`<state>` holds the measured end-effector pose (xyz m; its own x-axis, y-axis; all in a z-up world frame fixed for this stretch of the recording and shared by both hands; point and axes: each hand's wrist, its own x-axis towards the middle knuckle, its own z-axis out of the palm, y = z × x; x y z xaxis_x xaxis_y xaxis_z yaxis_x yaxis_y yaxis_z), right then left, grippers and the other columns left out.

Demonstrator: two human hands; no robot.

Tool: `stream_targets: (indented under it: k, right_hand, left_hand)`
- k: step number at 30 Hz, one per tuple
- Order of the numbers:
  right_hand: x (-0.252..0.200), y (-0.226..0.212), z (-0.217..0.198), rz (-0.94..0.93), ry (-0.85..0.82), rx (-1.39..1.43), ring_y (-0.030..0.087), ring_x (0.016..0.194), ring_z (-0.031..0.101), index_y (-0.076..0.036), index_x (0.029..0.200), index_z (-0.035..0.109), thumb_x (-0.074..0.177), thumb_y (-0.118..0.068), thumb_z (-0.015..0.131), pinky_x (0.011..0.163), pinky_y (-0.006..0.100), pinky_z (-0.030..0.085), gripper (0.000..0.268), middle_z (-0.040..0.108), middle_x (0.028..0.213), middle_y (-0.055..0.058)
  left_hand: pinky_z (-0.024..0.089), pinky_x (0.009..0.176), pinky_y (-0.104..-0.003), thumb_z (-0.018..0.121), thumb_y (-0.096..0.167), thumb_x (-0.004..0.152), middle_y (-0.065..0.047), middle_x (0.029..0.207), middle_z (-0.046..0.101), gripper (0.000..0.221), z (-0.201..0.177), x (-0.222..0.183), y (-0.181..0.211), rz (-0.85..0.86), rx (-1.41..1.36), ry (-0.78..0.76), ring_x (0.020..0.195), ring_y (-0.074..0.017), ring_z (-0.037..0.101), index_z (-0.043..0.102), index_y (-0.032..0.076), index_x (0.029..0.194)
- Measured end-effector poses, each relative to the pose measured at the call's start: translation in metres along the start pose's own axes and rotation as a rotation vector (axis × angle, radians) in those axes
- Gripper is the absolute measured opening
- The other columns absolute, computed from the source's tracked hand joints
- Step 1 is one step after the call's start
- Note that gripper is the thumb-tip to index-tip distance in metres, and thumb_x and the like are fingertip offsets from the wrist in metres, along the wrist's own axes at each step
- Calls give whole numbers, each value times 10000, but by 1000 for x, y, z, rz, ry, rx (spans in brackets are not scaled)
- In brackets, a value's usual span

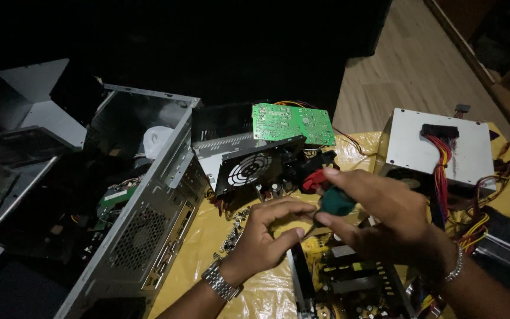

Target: Disassembling a computer power supply unit to access and manipulate internal components using a screwdriver.

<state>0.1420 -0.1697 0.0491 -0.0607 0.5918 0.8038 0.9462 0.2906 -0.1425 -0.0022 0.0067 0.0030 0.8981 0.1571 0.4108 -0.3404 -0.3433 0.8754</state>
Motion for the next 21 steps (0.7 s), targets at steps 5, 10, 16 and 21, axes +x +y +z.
stream_targets:
  k: [5,10,16,21]
  right_hand:
    - [-7,8,-13,44,138,-142,184,863,833,-12,1430,465,997,-242,742,647,217,706,563,786,1020,158]
    - [2,1,-15,117,226,-154,250,916,814,58,1352,523,940,-147,747,745,263,707,511,761,1031,202]
    - [0,6,-16,129,308,-149,306,911,810,112,1348,516,953,-56,747,748,305,708,488,729,1040,273]
    - [12,-3,-18,214,318,-127,354,918,761,194,1350,498,945,24,722,829,408,687,493,695,1030,323]
  left_hand:
    - [623,857,-331,740,92,852,-111,1003,756,244,-2,2,-6,61,53,-90,918,-207,711,731,45,1091]
    - [642,672,-262,775,64,867,-115,892,775,136,-5,8,6,-15,4,-78,768,-176,726,767,16,994]
    - [666,734,-254,820,154,815,-102,918,817,216,-15,9,15,-315,-64,-130,804,-154,778,801,55,1007]
    - [681,756,-231,823,79,801,-137,953,824,222,-24,11,22,-517,-163,-119,814,-155,802,795,29,1016]
